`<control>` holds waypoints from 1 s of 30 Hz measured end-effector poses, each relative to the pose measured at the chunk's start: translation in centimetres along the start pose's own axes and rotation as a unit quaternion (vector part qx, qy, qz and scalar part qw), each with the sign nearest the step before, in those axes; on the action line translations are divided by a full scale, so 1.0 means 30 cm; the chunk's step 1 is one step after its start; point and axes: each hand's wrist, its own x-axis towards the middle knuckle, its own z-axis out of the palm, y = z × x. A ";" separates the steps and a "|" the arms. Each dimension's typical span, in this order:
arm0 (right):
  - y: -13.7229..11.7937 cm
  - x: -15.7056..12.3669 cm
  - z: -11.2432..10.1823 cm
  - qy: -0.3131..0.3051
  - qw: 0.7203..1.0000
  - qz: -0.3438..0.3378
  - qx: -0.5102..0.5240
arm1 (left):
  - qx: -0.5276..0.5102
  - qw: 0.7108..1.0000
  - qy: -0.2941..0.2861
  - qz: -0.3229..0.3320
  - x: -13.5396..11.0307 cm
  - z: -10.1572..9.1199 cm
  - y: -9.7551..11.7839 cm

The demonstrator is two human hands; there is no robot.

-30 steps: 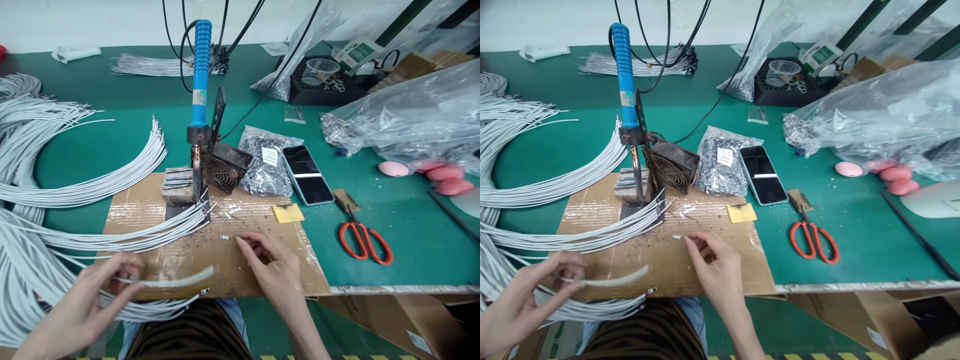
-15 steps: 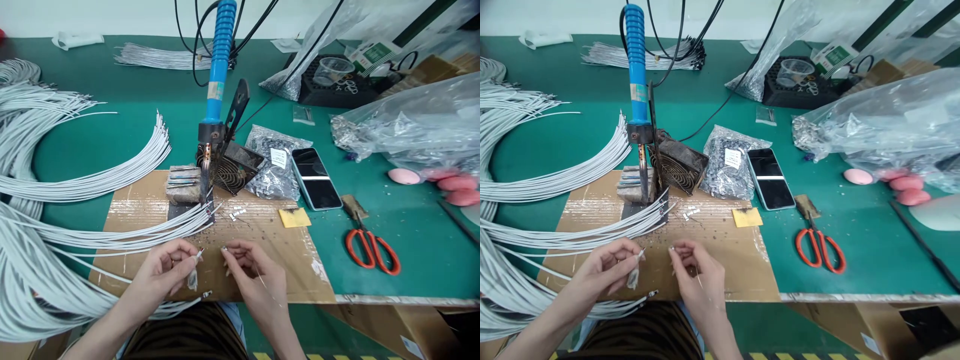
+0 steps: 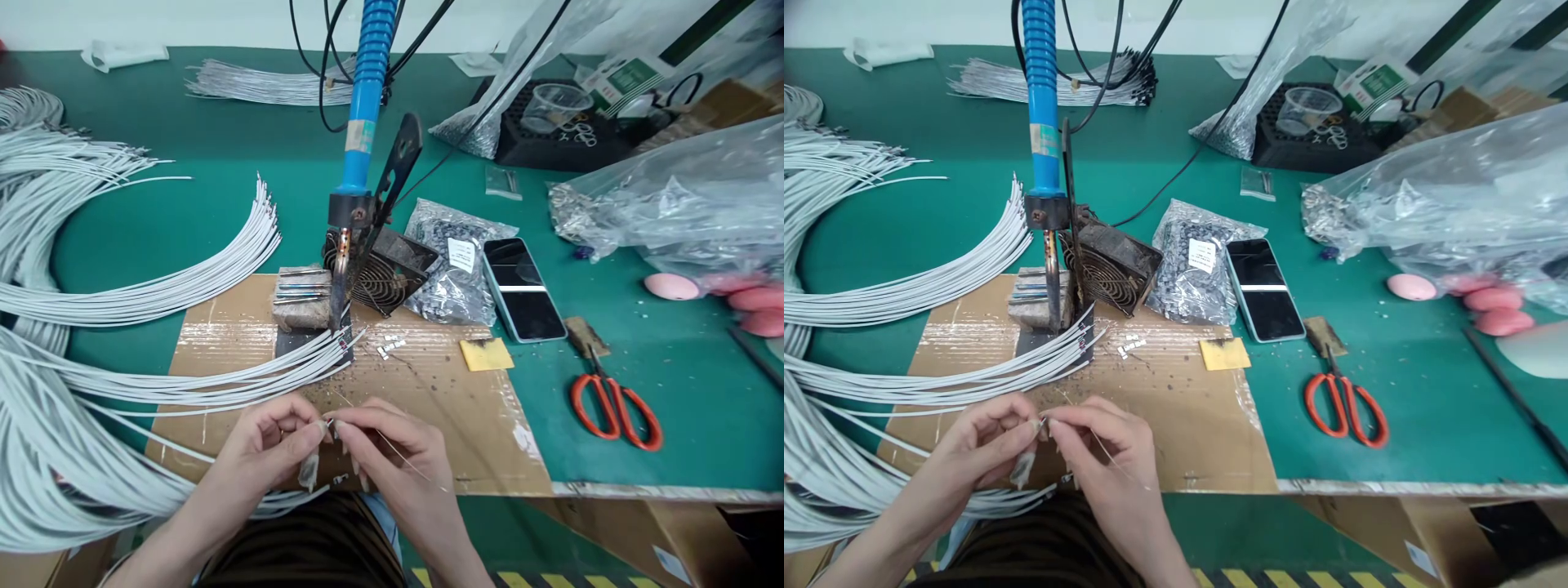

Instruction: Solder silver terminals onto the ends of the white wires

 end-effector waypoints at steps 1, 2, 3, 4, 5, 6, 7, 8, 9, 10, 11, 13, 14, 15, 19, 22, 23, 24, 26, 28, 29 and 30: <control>-0.002 0.000 -0.002 -0.004 1.000 -0.001 0.003 | 0.004 1.000 0.000 -0.002 -0.001 0.000 0.000; -0.002 -0.001 -0.003 -0.009 1.000 -0.001 0.005 | 0.007 1.000 -0.001 -0.004 -0.002 -0.001 -0.001; 0.000 -0.002 -0.005 -0.012 1.000 -0.002 0.008 | 0.012 1.000 -0.001 -0.003 -0.003 -0.001 -0.002; 0.002 -0.003 -0.007 -0.014 1.000 -0.003 0.012 | 0.017 1.000 -0.001 -0.002 -0.004 -0.001 -0.003; 0.005 -0.004 -0.009 -0.016 1.000 -0.003 0.015 | 0.022 1.000 0.000 0.000 -0.005 -0.002 -0.005; 0.007 -0.006 -0.011 -0.018 1.000 0.000 0.017 | 0.028 1.000 0.000 0.001 -0.006 -0.003 -0.007; 0.008 -0.007 -0.014 -0.021 1.000 0.003 0.019 | 0.034 0.999 0.000 0.002 -0.008 -0.004 -0.009; 0.009 -0.009 -0.016 -0.024 0.999 0.007 0.020 | 0.040 0.999 -0.001 0.002 -0.009 -0.006 -0.012; 0.007 -0.010 -0.018 -0.029 0.999 0.010 0.021 | 0.045 0.999 -0.002 0.002 -0.009 -0.008 -0.015; 0.005 -0.010 -0.020 -0.035 0.999 0.012 0.021 | 0.049 0.999 -0.002 0.005 -0.009 -0.011 -0.018; 0.001 -0.010 -0.022 -0.039 0.999 0.013 0.022 | 0.053 0.999 -0.002 0.011 -0.009 -0.013 -0.022; -0.007 -0.010 -0.025 -0.044 0.999 0.009 0.019 | 0.060 0.998 -0.003 0.026 -0.007 -0.018 -0.028; -0.009 -0.009 -0.026 -0.044 0.999 0.008 0.013 | 0.065 0.997 -0.006 0.033 -0.006 -0.020 -0.030; -0.011 -0.009 -0.027 -0.043 0.999 0.007 0.007 | 0.070 0.997 -0.012 0.039 -0.005 -0.021 -0.031; 0.003 -0.014 -0.032 -0.043 0.997 0.044 0.037 | 0.096 0.994 -0.034 0.045 -0.004 -0.012 -0.020; 0.024 -0.025 -0.037 -0.053 0.989 0.108 0.086 | 0.130 0.989 -0.040 0.049 -0.009 0.005 -0.012; 0.029 -0.028 -0.038 -0.051 0.988 0.116 0.090 | 0.140 0.988 -0.040 0.051 -0.011 0.010 -0.013; 0.031 -0.030 -0.039 -0.044 0.989 0.111 0.085 | 0.148 0.987 -0.035 0.053 -0.014 0.014 -0.015; 0.024 -0.030 -0.043 -0.034 0.995 0.076 0.049 | 0.162 0.985 -0.021 0.061 -0.019 0.019 -0.023; 0.002 -0.023 -0.049 -0.038 0.999 0.035 0.002 | 0.177 0.981 -0.013 0.075 -0.024 0.018 -0.030; -0.012 -0.018 -0.054 -0.048 0.999 0.019 -0.017 | 0.185 0.979 -0.014 0.081 -0.026 0.017 -0.032; -0.025 -0.013 -0.060 -0.060 0.998 0.008 -0.031 | 0.193 0.977 -0.015 0.087 -0.029 0.015 -0.033</control>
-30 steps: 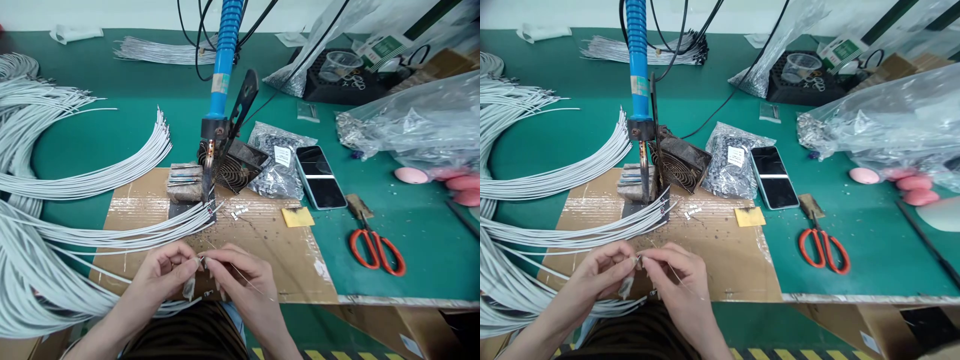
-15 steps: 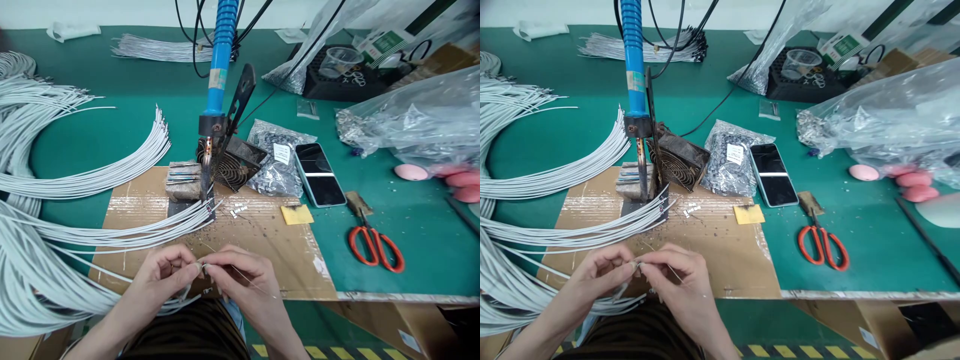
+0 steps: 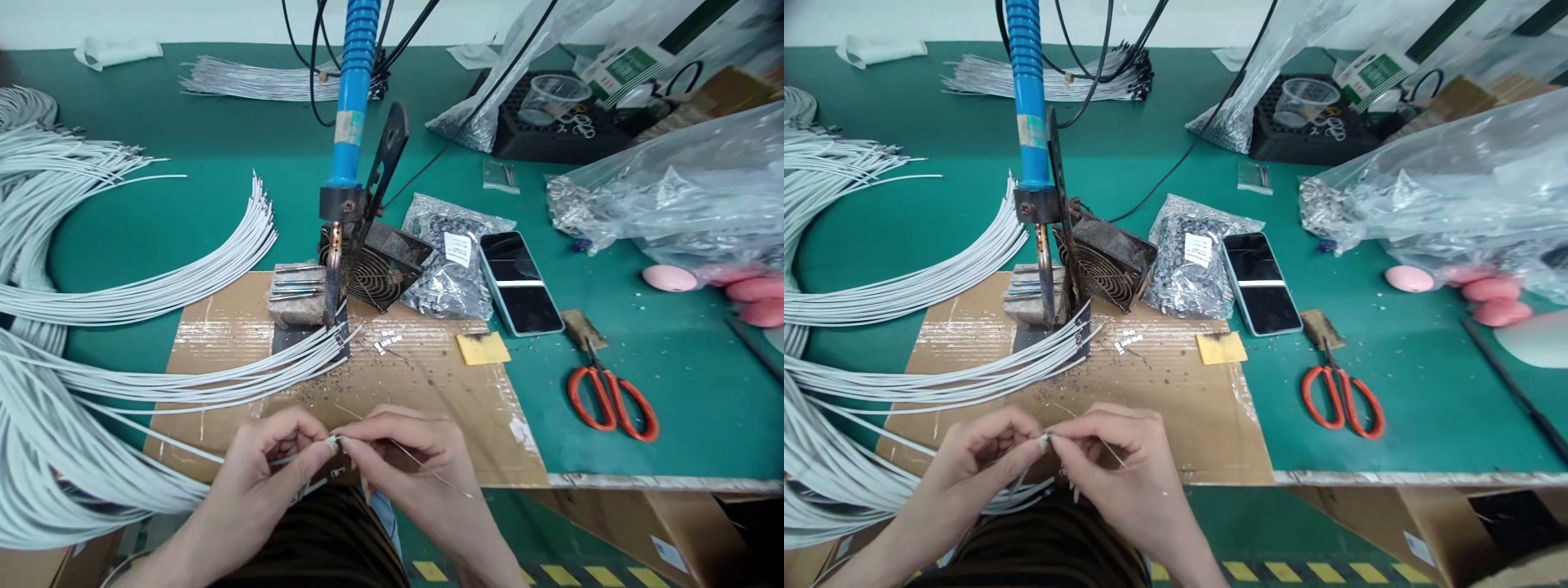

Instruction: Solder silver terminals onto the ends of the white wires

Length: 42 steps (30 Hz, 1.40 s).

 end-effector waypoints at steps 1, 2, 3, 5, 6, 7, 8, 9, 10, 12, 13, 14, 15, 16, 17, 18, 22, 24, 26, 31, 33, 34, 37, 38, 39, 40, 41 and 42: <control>-0.013 0.004 -0.007 -0.011 1.000 -0.006 -0.010 | 0.011 1.000 -0.001 0.006 -0.003 -0.002 0.000; -0.023 0.006 -0.014 -0.018 1.000 -0.009 -0.019 | 0.025 1.000 0.000 0.011 -0.006 -0.004 0.000; -0.031 0.008 -0.021 -0.023 0.999 -0.012 -0.026 | 0.041 0.999 0.003 0.017 -0.009 -0.006 0.000; -0.040 0.008 -0.027 -0.029 0.999 -0.013 -0.040 | 0.076 0.996 0.012 0.035 -0.014 -0.007 0.000; -0.040 0.006 -0.027 -0.030 0.998 -0.010 -0.047 | 0.099 0.994 0.016 0.048 -0.017 -0.006 -0.001; -0.038 0.004 -0.024 -0.026 0.998 -0.007 -0.052 | 0.125 0.990 0.021 0.065 -0.020 -0.004 -0.003; -0.034 0.001 -0.018 -0.016 0.998 -0.002 -0.052 | 0.157 0.983 0.030 0.092 -0.022 0.000 -0.006; -0.028 -0.002 -0.009 -0.002 0.999 0.003 -0.049 | 0.194 0.971 0.047 0.130 -0.024 0.005 -0.009; -0.021 -0.006 0.002 0.017 0.999 0.004 -0.041 | 0.233 0.954 0.069 0.177 -0.025 0.010 -0.012; -0.005 -0.016 0.030 0.062 0.998 -0.002 -0.021 | 0.291 0.910 0.119 0.270 -0.026 0.023 -0.017; 0.002 -0.022 0.045 0.082 0.996 -0.008 -0.020 | 0.302 0.896 0.133 0.297 -0.026 0.028 -0.018; 0.009 -0.029 0.059 0.100 0.994 -0.019 -0.032 | 0.297 0.897 0.135 0.299 -0.025 0.032 -0.018; 0.015 -0.036 0.074 0.122 0.990 -0.041 -0.056 | 0.278 0.912 0.124 0.275 -0.024 0.034 -0.017; 0.021 -0.043 0.086 0.144 0.983 -0.073 -0.091 | 0.245 0.936 0.104 0.232 -0.024 0.035 -0.015; 0.027 -0.049 0.098 0.166 0.971 -0.113 -0.133 | 0.202 0.960 0.082 0.179 -0.023 0.034 -0.013; 0.032 -0.055 0.107 0.185 0.953 -0.161 -0.176 | 0.155 0.978 0.065 0.127 -0.024 0.032 -0.010; 0.043 -0.067 0.124 0.201 0.897 -0.276 -0.280 | 0.000 0.998 0.049 0.029 -0.025 0.021 0.002; 0.039 -0.066 0.121 0.193 0.896 -0.283 -0.283 | -0.036 0.998 0.052 0.024 -0.022 0.018 0.006; 0.031 -0.063 0.113 0.176 0.915 -0.261 -0.251 | -0.055 0.996 0.061 0.029 -0.016 0.016 0.005; 0.030 -0.051 0.083 0.092 0.993 -0.066 -0.036 | -0.078 0.991 0.094 0.044 0.002 0.018 -0.004; 0.034 -0.046 0.073 0.057 0.996 0.027 0.068 | -0.068 0.991 0.100 0.054 0.006 0.020 -0.003; 0.032 -0.043 0.068 0.045 0.991 0.065 0.105 | -0.058 0.991 0.104 0.060 0.006 0.021 -0.001; 0.010 -0.035 0.058 0.038 0.982 0.132 0.128 | -0.015 0.990 0.119 0.080 0.003 0.023 0.004; 0.000 -0.032 0.056 0.039 0.983 0.135 0.116 | -0.001 0.989 0.123 0.085 0.001 0.024 0.006; -0.009 -0.029 0.053 0.039 0.986 0.128 0.100 | 0.011 0.988 0.125 0.088 -0.001 0.024 0.007; -0.016 -0.027 0.051 0.039 0.990 0.107 0.081 | 0.021 0.988 0.126 0.090 -0.002 0.025 0.008; -0.021 -0.025 0.048 0.037 0.994 0.079 0.059 | 0.026 0.987 0.126 0.093 -0.002 0.025 0.009; -0.024 -0.023 0.045 0.035 0.997 0.051 0.035 | 0.029 0.987 0.126 0.094 -0.002 0.026 0.011</control>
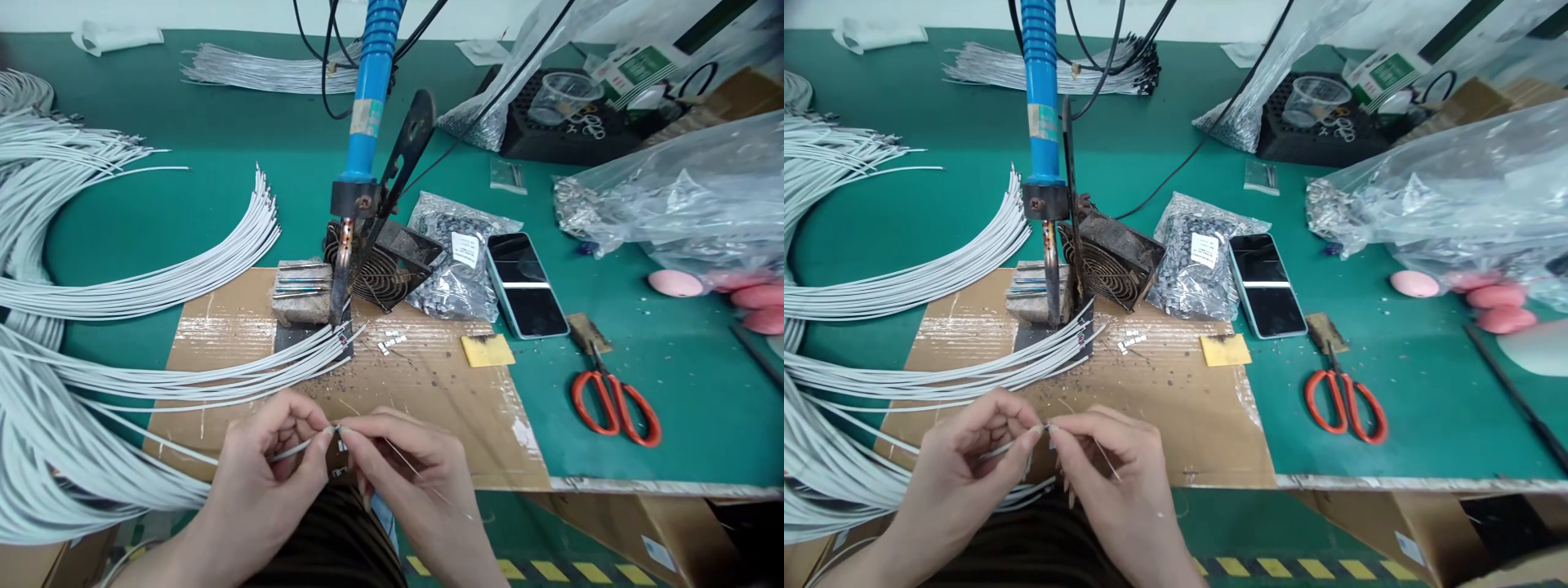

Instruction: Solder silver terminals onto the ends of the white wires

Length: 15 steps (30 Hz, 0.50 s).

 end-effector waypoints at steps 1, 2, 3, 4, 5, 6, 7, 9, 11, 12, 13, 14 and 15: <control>-0.002 0.002 -0.003 -0.001 0.999 -0.024 -0.022 | -0.001 1.000 -0.002 0.001 0.001 0.000 0.002; -0.003 0.003 -0.007 -0.002 0.998 -0.039 -0.041 | -0.005 1.000 -0.003 0.000 0.002 0.000 0.005; -0.004 0.005 -0.010 -0.005 0.997 -0.045 -0.055 | -0.010 1.000 -0.003 -0.004 0.003 0.000 0.007; -0.004 0.006 -0.014 -0.008 0.997 -0.043 -0.062 | -0.015 1.000 -0.003 -0.010 0.005 -0.001 0.010; -0.005 0.007 -0.017 -0.011 0.997 -0.037 -0.060 | -0.022 1.000 -0.001 -0.019 0.006 -0.002 0.013; -0.006 0.007 -0.020 -0.012 0.998 -0.030 -0.052 | -0.030 0.999 0.002 -0.027 0.007 -0.002 0.015; -0.007 0.007 -0.022 -0.007 0.999 -0.022 -0.038 | -0.040 0.999 0.008 -0.036 0.008 -0.003 0.017; -0.008 0.006 -0.021 0.024 1.000 0.006 0.004 | -0.059 0.997 0.021 -0.050 0.011 -0.005 0.017; -0.008 0.003 -0.013 0.067 0.995 0.048 0.055 | -0.076 0.995 0.027 -0.058 0.014 -0.007 0.015; -0.007 0.001 -0.007 0.085 0.991 0.069 0.079 | -0.083 0.994 0.028 -0.061 0.015 -0.008 0.013; -0.007 -0.001 0.000 0.096 0.986 0.087 0.101 | -0.089 0.994 0.028 -0.065 0.016 -0.010 0.012; -0.006 -0.002 0.007 0.104 0.982 0.101 0.118 | -0.093 0.993 0.028 -0.070 0.018 -0.011 0.012; -0.006 -0.003 0.014 0.109 0.979 0.109 0.131 | -0.097 0.992 0.030 -0.076 0.019 -0.012 0.012</control>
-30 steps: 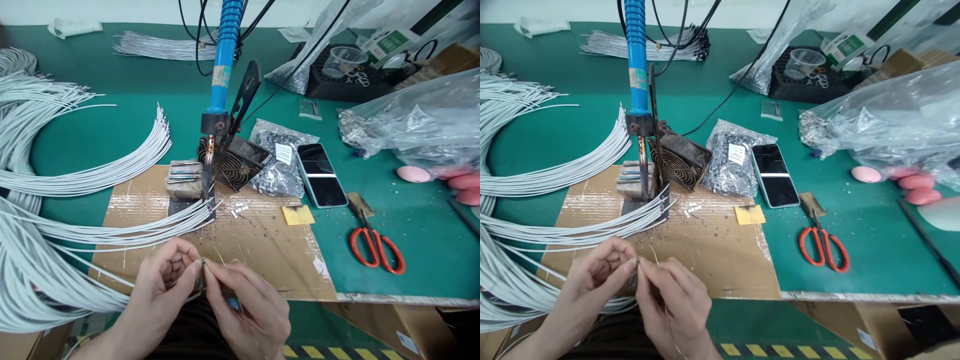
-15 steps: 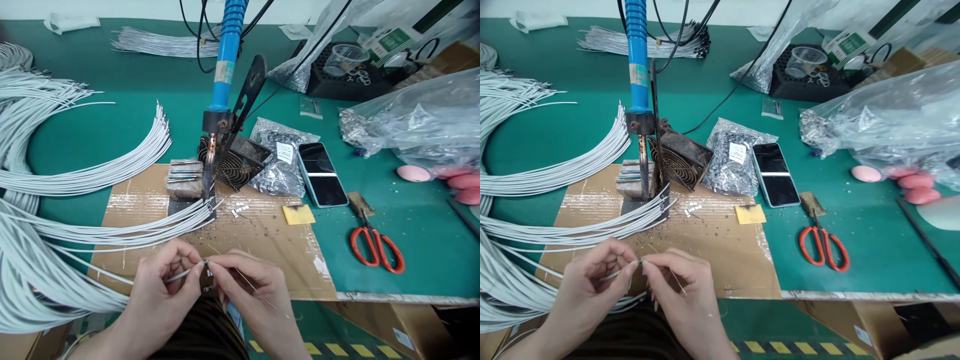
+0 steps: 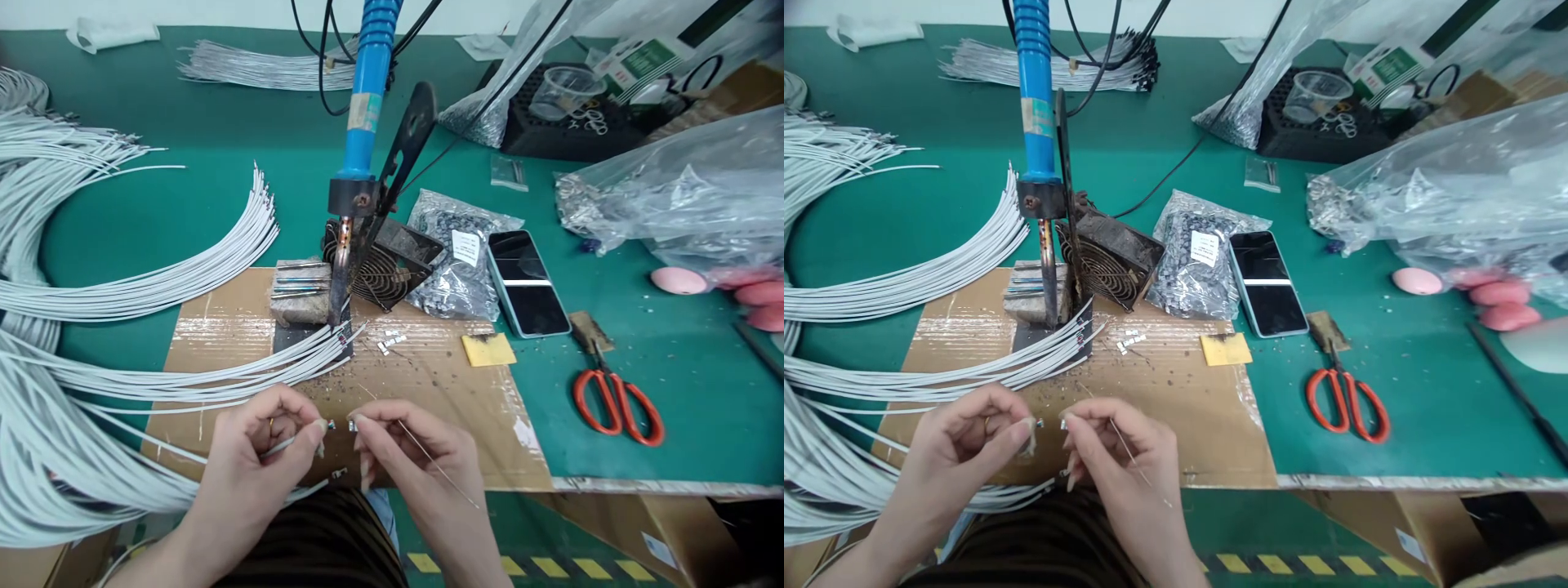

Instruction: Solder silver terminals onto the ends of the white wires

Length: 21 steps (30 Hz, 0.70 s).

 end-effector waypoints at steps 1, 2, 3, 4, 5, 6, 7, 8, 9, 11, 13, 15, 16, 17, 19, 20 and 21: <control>0.003 -0.001 0.005 0.002 1.000 0.003 0.008 | -0.003 1.000 0.000 -0.003 0.001 0.000 0.001; 0.005 -0.001 0.009 0.002 1.000 0.000 0.011 | -0.007 1.000 0.000 -0.004 0.002 0.000 0.003; 0.008 0.001 0.011 0.000 1.000 -0.008 0.012 | -0.013 1.000 -0.002 -0.002 0.002 0.002 0.006; 0.011 0.003 0.012 -0.004 1.000 -0.020 0.009 | -0.020 1.000 -0.004 0.001 0.002 0.004 0.009; 0.014 0.007 0.011 -0.011 0.999 -0.036 0.003 | -0.026 1.000 -0.007 0.005 0.003 0.007 0.012; 0.018 0.011 0.009 -0.021 0.998 -0.054 -0.006 | -0.031 0.999 -0.006 0.007 0.003 0.010 0.014; 0.023 0.016 0.006 -0.032 0.997 -0.075 -0.014 | -0.034 0.999 -0.002 0.009 0.003 0.014 0.017; 0.028 0.021 0.002 -0.044 0.994 -0.096 -0.023 | -0.035 0.999 0.001 0.012 0.003 0.017 0.019; 0.034 0.026 -0.003 -0.055 0.992 -0.113 -0.032 | -0.035 0.999 0.002 0.015 0.004 0.020 0.020; 0.044 0.033 -0.010 -0.069 0.988 -0.133 -0.045 | -0.030 0.999 0.004 0.021 0.004 0.024 0.022; 0.053 0.036 -0.016 -0.067 0.988 -0.133 -0.045 | -0.021 1.000 0.005 0.023 0.005 0.024 0.022; 0.059 0.037 -0.019 -0.064 0.988 -0.133 -0.047 | -0.014 1.000 0.010 0.021 0.004 0.020 0.020; 0.060 0.037 -0.020 -0.063 0.986 -0.142 -0.058 | -0.014 1.000 0.013 0.016 0.003 0.018 0.019; 0.061 0.036 -0.021 -0.062 0.982 -0.159 -0.077 | -0.014 1.000 0.015 0.011 0.003 0.016 0.017; 0.059 0.036 -0.022 -0.070 0.966 -0.211 -0.134 | -0.017 1.000 0.012 -0.004 0.002 0.012 0.014; 0.057 0.035 -0.022 -0.077 0.954 -0.242 -0.159 | -0.017 1.000 0.008 -0.011 0.003 0.012 0.013; 0.054 0.035 -0.022 -0.084 0.942 -0.271 -0.178 | -0.018 1.000 0.004 -0.017 0.003 0.011 0.012</control>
